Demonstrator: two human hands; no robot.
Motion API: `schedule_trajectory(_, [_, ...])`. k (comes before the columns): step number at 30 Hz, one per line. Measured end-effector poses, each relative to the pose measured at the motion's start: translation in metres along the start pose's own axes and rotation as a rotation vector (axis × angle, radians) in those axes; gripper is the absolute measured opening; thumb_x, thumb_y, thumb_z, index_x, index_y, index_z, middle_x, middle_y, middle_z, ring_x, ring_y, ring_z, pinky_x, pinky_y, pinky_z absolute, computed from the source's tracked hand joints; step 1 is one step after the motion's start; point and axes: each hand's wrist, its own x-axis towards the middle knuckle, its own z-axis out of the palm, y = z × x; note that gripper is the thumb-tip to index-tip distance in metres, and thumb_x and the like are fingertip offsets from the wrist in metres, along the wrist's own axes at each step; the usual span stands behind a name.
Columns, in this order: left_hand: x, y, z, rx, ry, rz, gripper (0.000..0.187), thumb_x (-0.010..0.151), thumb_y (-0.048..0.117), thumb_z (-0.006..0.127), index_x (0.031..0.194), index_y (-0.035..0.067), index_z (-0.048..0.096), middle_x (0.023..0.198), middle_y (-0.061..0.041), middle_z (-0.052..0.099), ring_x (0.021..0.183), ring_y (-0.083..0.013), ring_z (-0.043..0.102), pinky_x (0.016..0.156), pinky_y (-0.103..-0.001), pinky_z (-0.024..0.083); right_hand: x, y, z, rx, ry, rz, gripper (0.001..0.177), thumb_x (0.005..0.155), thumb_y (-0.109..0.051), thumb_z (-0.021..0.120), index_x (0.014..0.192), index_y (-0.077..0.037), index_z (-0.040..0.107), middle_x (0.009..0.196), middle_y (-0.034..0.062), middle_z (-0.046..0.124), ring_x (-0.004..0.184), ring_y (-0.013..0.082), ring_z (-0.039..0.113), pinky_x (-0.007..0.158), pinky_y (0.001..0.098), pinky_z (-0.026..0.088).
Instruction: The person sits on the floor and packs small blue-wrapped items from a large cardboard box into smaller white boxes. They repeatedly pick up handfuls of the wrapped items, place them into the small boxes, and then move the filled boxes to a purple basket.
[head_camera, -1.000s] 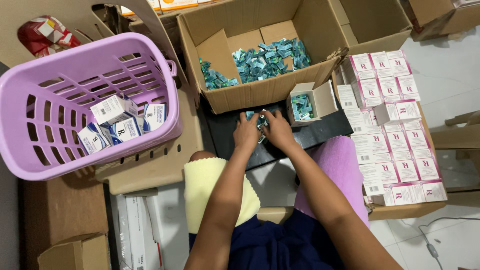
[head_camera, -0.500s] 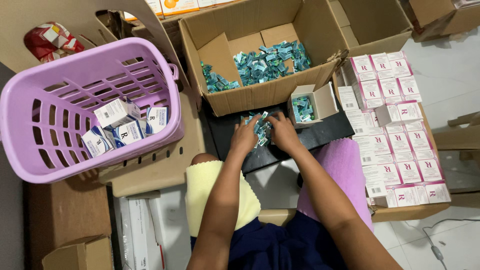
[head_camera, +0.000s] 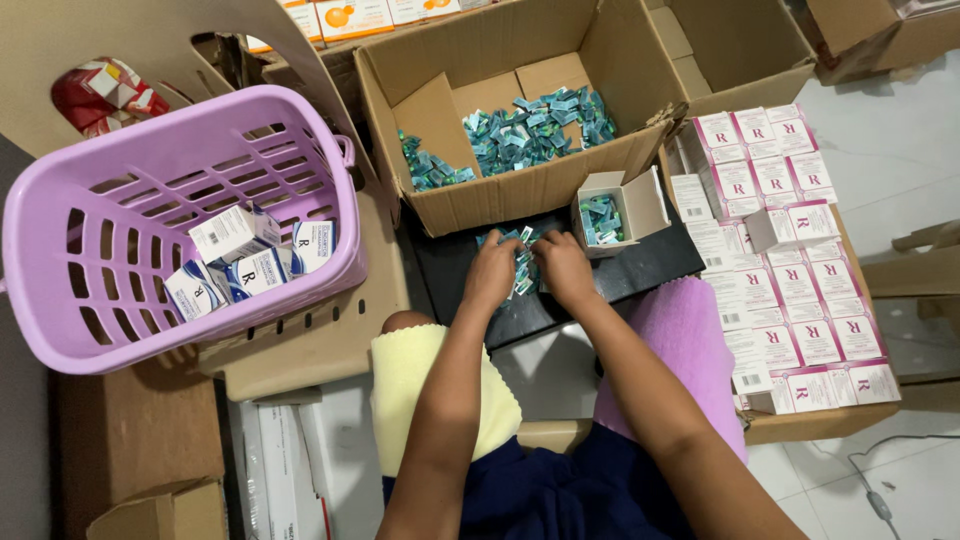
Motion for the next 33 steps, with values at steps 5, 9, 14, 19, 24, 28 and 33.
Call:
schedule_trajectory(5, [0.002, -0.003, 0.005, -0.146, 0.077, -0.071, 0.042, 0.095, -0.002, 0.052, 0.134, 0.013, 0.057, 0.115, -0.023, 0.064, 0.106, -0.0456, 0.063, 0.086, -0.053, 0.05, 0.006, -0.024, -0.015, -0.044, 0.074, -0.042, 0.009, 0.087, -0.008, 0.068, 0.094, -0.007, 0.072, 0.098, 0.0106, 0.068, 0.096, 0.0326, 0.063, 0.084, 0.0438, 0.053])
schedule_trajectory(9, [0.005, -0.017, 0.011, -0.192, 0.162, -0.084, 0.03, 0.098, -0.001, 0.055, 0.127, 0.007, 0.054, 0.11, -0.023, 0.066, 0.105, -0.0448, 0.066, 0.087, -0.053, 0.05, 0.014, -0.046, -0.067, 0.127, 0.269, -0.136, 0.012, 0.086, -0.001, 0.069, 0.098, -0.004, 0.07, 0.1, 0.0125, 0.069, 0.097, 0.0337, 0.065, 0.085, 0.0428, 0.053])
schedule_trajectory(14, [-0.005, -0.021, 0.018, -0.238, 0.232, -0.072, 0.025, 0.092, -0.006, 0.055, 0.112, 0.006, 0.066, 0.109, -0.023, 0.059, 0.087, -0.0398, 0.068, 0.076, -0.046, 0.054, 0.016, -0.04, -0.13, 0.233, 0.513, -0.041, 0.009, 0.094, 0.003, 0.071, 0.101, -0.001, 0.068, 0.103, 0.015, 0.07, 0.093, 0.0327, 0.069, 0.077, 0.0388, 0.056])
schedule_trajectory(19, [-0.001, 0.004, 0.014, -0.371, 0.29, -0.075, 0.021, 0.09, 0.0, 0.067, 0.109, 0.006, 0.071, 0.103, -0.016, 0.065, 0.082, -0.0241, 0.072, 0.075, -0.036, 0.057, 0.008, -0.01, -0.139, 0.232, 0.359, 0.124, 0.012, 0.091, 0.002, 0.07, 0.102, -0.002, 0.072, 0.102, 0.0156, 0.07, 0.088, 0.0329, 0.069, 0.074, 0.0397, 0.055])
schedule_trajectory(24, [0.036, 0.047, 0.035, -0.587, 0.268, -0.054, 0.02, 0.088, 0.006, 0.074, 0.108, 0.005, 0.071, 0.098, -0.011, 0.073, 0.079, -0.02, 0.071, 0.071, -0.032, 0.057, -0.003, 0.011, -0.146, 0.028, 0.221, 0.096, 0.01, 0.091, -0.014, 0.077, 0.098, -0.007, 0.075, 0.1, 0.0127, 0.071, 0.095, 0.0345, 0.067, 0.082, 0.0441, 0.054])
schedule_trajectory(28, [0.067, 0.068, 0.065, -0.613, 0.176, 0.132, 0.023, 0.091, 0.005, 0.073, 0.114, 0.004, 0.072, 0.108, -0.009, 0.075, 0.089, -0.0149, 0.072, 0.075, -0.031, 0.059, -0.007, 0.016, -0.156, -0.108, -0.057, -0.013, 0.033, 0.073, -0.033, 0.085, 0.094, -0.009, 0.076, 0.095, 0.0112, 0.072, 0.095, 0.0341, 0.066, 0.082, 0.0459, 0.053])
schedule_trajectory(33, [0.056, 0.029, 0.061, -0.604, 0.087, 0.078, 0.03, 0.091, 0.007, 0.074, 0.12, 0.006, 0.072, 0.108, -0.009, 0.076, 0.087, -0.0171, 0.073, 0.074, -0.031, 0.059, -0.013, 0.023, -0.155, -0.139, -0.203, -0.075, 0.043, 0.065, -0.031, 0.085, 0.103, -0.012, 0.077, 0.1, 0.0117, 0.072, 0.097, 0.0354, 0.064, 0.08, 0.0469, 0.051])
